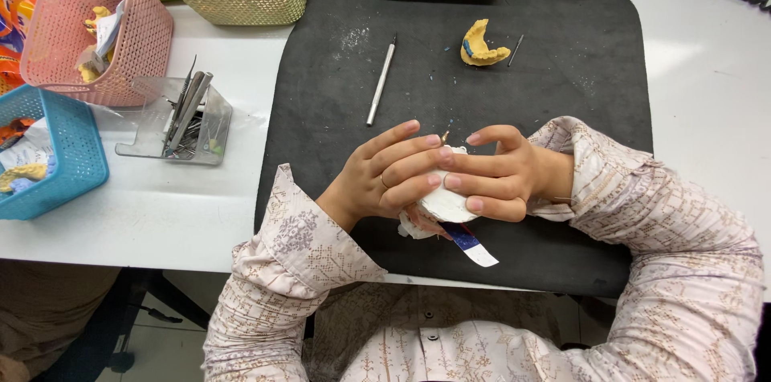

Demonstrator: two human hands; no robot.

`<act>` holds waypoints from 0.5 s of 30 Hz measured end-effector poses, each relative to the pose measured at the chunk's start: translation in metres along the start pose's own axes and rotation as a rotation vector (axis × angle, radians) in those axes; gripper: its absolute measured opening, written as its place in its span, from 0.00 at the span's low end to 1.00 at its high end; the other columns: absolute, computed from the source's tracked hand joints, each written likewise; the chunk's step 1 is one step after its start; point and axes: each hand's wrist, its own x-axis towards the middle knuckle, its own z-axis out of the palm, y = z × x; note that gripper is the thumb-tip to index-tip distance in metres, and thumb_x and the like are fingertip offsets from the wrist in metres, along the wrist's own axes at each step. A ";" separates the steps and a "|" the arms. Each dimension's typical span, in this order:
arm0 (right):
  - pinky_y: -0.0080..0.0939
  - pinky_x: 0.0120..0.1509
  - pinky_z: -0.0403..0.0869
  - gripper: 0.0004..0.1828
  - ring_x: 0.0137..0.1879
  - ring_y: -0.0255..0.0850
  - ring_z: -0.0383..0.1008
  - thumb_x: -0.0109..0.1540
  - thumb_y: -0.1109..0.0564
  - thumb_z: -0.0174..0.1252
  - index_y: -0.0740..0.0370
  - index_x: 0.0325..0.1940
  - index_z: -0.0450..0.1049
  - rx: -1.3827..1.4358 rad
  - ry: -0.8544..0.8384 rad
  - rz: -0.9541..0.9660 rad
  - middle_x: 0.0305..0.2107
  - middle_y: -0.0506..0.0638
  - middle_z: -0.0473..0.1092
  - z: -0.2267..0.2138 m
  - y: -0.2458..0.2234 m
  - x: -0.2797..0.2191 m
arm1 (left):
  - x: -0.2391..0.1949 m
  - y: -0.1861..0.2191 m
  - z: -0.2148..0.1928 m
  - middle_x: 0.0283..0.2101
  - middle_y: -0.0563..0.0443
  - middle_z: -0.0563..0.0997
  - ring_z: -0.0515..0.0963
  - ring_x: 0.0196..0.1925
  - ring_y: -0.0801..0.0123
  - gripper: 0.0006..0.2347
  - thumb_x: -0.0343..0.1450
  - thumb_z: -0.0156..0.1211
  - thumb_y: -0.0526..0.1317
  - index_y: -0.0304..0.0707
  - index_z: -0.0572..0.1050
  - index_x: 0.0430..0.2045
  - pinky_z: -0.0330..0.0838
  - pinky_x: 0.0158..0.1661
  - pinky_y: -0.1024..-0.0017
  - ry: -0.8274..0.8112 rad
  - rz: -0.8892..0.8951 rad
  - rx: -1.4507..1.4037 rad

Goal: The person uses a small abrasive block to rub the surface of a mounted dental prosthesis, then uses a metal hand tool to scrape a yellow dental impression. Finally, the person uses a rotary handpiece to grind a small white tooth-like object.

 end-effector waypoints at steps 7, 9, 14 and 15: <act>0.59 0.65 0.64 0.25 0.63 0.47 0.75 0.73 0.54 0.59 0.58 0.67 0.53 0.029 0.048 0.014 0.61 0.54 0.68 0.006 0.003 -0.007 | -0.001 0.000 0.000 0.57 0.50 0.74 0.74 0.63 0.64 0.13 0.80 0.54 0.47 0.45 0.60 0.51 0.67 0.69 0.59 -0.004 0.020 0.057; 0.59 0.66 0.63 0.25 0.64 0.48 0.75 0.73 0.56 0.59 0.58 0.68 0.53 0.047 0.040 0.023 0.62 0.55 0.68 0.004 0.004 -0.011 | 0.000 0.001 0.004 0.57 0.51 0.74 0.74 0.63 0.65 0.12 0.81 0.55 0.45 0.46 0.59 0.50 0.67 0.69 0.60 -0.004 0.023 0.097; 0.60 0.65 0.62 0.24 0.63 0.49 0.77 0.72 0.55 0.54 0.58 0.68 0.53 0.040 0.012 0.056 0.62 0.56 0.68 0.004 0.002 -0.014 | -0.004 0.001 0.009 0.56 0.51 0.74 0.75 0.62 0.65 0.14 0.81 0.58 0.46 0.47 0.58 0.50 0.66 0.71 0.61 -0.018 -0.003 0.120; 0.60 0.66 0.62 0.25 0.64 0.49 0.76 0.72 0.54 0.55 0.58 0.69 0.53 0.039 0.019 0.077 0.63 0.56 0.68 0.004 0.001 -0.014 | -0.004 0.001 0.009 0.55 0.51 0.74 0.75 0.62 0.64 0.15 0.80 0.59 0.48 0.47 0.58 0.50 0.65 0.71 0.60 -0.012 -0.012 0.116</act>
